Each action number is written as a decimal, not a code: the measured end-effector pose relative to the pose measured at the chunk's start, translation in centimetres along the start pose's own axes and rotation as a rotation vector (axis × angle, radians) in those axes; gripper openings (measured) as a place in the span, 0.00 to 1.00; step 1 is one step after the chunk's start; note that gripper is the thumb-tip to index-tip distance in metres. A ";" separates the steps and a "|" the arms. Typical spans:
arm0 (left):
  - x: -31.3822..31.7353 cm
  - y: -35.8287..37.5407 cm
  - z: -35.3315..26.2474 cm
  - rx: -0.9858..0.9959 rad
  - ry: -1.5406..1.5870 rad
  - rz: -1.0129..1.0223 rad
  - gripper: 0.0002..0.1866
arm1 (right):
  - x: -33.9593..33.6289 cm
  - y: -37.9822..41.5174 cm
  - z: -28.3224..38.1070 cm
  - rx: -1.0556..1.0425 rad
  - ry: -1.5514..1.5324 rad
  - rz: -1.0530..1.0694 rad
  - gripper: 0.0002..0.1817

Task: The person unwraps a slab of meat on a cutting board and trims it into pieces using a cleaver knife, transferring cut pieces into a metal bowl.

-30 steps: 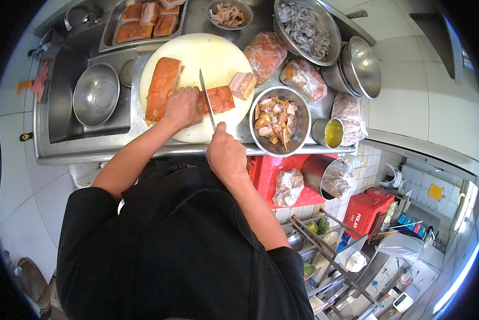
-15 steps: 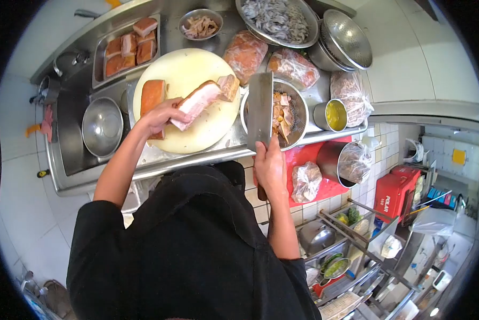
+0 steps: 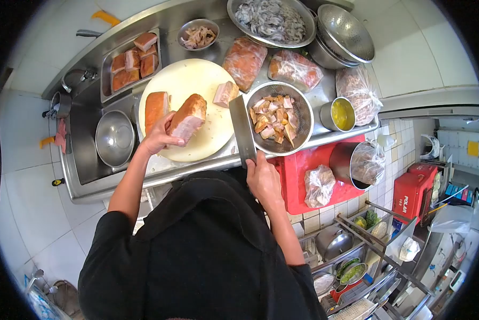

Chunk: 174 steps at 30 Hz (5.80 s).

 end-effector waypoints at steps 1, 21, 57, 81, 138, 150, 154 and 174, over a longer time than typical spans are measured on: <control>-0.3 0.0 0.1 -0.013 -0.200 -0.039 0.39 | 0.3 -0.2 0.0 -0.022 -0.002 -0.001 0.17; 4.7 -2.8 -0.4 -0.005 -1.158 -0.094 0.56 | 1.3 -2.3 3.2 -0.098 0.122 0.057 0.14; 6.4 -4.9 0.5 0.248 -1.227 -0.411 0.18 | 3.9 -11.1 10.8 -0.141 0.423 0.284 0.14; 6.6 -3.4 -2.2 0.396 -1.249 -0.378 0.27 | 1.4 -2.6 0.8 -0.036 0.135 0.058 0.18; 12.2 -3.9 3.6 0.259 -1.561 -0.514 0.39 | 5.4 -4.0 -5.7 0.000 0.111 0.221 0.23; 5.0 0.1 0.2 0.208 -1.234 -0.320 0.41 | 5.9 -3.9 -5.8 -0.012 0.103 0.243 0.25; 4.3 -0.3 1.3 0.176 -1.266 -0.355 0.39 | 5.7 -4.0 -5.3 -0.024 0.130 0.235 0.27; 7.5 -0.7 1.5 0.212 -1.237 -0.524 0.52 | 4.4 -3.0 -2.7 -0.064 0.160 0.148 0.19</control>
Point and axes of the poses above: each hand's wrist, its own y-axis away from the middle knuckle, its own x-axis out of the palm, z = x × y, the point moved 8 cm from there along -y, towards the middle knuckle, and after that the axes turned 8 degrees about y, right-handed, at the moved point
